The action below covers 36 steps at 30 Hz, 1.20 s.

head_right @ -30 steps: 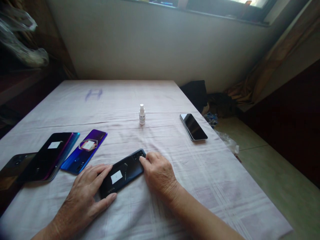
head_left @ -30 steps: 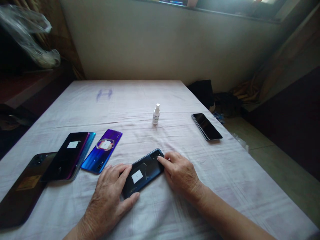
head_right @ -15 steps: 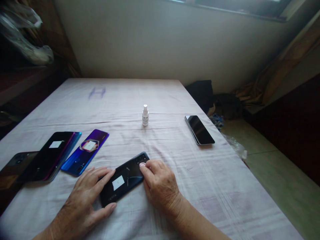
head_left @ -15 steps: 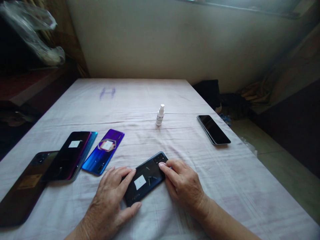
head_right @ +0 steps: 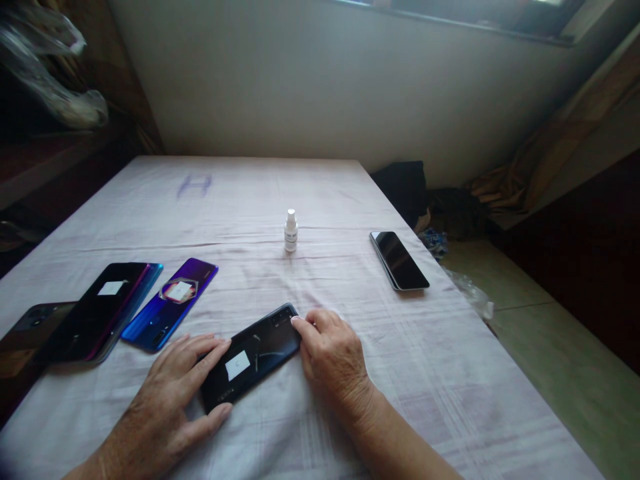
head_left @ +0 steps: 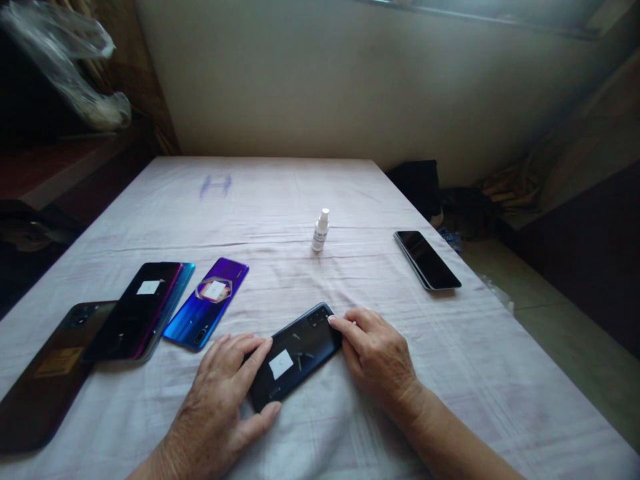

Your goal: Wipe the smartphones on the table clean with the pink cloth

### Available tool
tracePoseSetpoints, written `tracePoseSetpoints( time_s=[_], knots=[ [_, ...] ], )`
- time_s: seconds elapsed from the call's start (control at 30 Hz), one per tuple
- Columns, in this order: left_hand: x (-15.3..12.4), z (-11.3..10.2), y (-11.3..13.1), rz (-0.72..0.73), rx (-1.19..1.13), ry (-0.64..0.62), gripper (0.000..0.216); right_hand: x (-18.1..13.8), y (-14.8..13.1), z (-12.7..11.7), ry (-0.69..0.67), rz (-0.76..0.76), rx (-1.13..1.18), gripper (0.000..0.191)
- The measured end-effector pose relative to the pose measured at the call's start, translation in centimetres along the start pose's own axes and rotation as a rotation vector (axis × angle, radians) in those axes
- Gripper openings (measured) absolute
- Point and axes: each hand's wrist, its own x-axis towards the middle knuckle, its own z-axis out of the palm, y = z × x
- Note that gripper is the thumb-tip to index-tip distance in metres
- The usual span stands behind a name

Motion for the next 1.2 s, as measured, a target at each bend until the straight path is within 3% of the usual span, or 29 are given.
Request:
tracePoseSetpoints(
  time_s=[0.37,0.67,0.97,1.2],
  knots=[
    [-0.2,0.4,-0.1,-0.004,-0.014,-0.009,0.069,0.5,-1.6,0.9,0.012,-0.113,0.030,0.028],
    [-0.5,0.6,-0.1,-0.029,-0.026,-0.023,0.071,1.0,-0.5,0.9,0.020,-0.019,-0.090,0.026],
    [-0.4,0.6,-0.1,-0.024,-0.023,-0.028,0.072,0.8,-1.6,1.3,-0.007,-0.130,-0.062,0.027],
    [-0.4,0.7,-0.1,-0.040,-0.039,-0.049,0.072,1.2,-0.3,1.3,0.004,-0.027,-0.088,0.025]
  ],
)
